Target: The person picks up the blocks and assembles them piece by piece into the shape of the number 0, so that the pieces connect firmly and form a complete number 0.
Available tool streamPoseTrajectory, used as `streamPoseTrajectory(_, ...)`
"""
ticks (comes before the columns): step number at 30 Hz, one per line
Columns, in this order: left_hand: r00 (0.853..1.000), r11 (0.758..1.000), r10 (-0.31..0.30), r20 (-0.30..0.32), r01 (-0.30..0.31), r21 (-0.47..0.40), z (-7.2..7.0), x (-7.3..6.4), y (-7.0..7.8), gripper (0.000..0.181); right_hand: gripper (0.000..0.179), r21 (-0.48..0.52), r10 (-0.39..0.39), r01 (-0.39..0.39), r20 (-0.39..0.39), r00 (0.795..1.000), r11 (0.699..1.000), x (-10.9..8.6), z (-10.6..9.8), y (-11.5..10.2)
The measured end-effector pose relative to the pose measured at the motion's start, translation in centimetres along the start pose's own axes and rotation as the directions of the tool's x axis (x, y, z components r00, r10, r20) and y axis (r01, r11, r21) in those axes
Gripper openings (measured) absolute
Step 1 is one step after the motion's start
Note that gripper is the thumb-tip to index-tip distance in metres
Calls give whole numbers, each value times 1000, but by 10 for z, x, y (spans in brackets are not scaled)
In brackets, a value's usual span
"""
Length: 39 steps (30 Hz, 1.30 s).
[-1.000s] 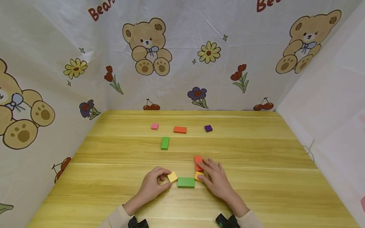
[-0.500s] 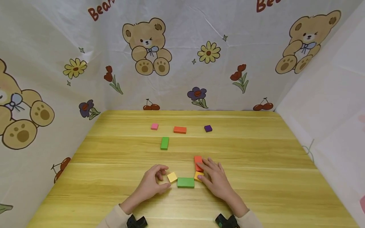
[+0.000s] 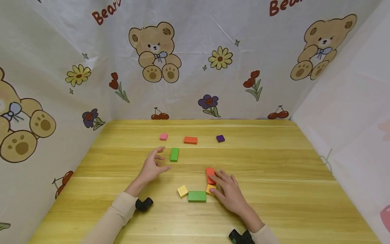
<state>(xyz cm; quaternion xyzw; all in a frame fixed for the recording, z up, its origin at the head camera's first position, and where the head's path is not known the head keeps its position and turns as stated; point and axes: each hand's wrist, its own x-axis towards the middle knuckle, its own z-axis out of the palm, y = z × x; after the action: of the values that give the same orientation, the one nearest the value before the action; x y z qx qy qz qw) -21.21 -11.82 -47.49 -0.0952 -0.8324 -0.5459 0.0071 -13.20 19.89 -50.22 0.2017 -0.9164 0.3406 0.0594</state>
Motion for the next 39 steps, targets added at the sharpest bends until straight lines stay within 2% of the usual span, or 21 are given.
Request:
streamPoseTrajectory(4, 996, 998, -61, 62, 62, -14, -6, 24, -7, 88, 51, -2, 0, 0, -2, 1000, 1000, 0, 0, -1)
streamPoseTrajectory(7, 988, 994, -105, 117, 107, -15, -8, 35, -10, 92, 50, -1, 2, -2, -5, 1000, 1000, 0, 0, -1)
streamPoseTrajectory(13, 963, 984, -172, 206, 178, -9, -8, 45, -16, 94, 49, 0, 0, 0, 1, 1000, 1000, 0, 0, -2)
streamPoseTrajectory(16, 955, 982, -186, 230, 184, 27, -7, 48, -18, 95, 49, -2, 2, -2, -1, 1000, 1000, 0, 0, -2)
streamPoseTrajectory(25, 957, 988, -144, 250, 123, 96, -4, 58, -22, 86, 49, -9, 1, -1, -6, 1000, 1000, 0, -1, -2)
streamPoseTrajectory(32, 972, 991, -118, 204, 102, 87, 0, 59, -26, 73, 49, -13, -1, 1, -7, 1000, 1000, -1, -1, -2)
streamPoseTrajectory(39, 976, 990, -126, 176, 113, 82, 1, 58, -27, 67, 50, -9, 8, -8, 2, 1000, 1000, -1, -2, -3)
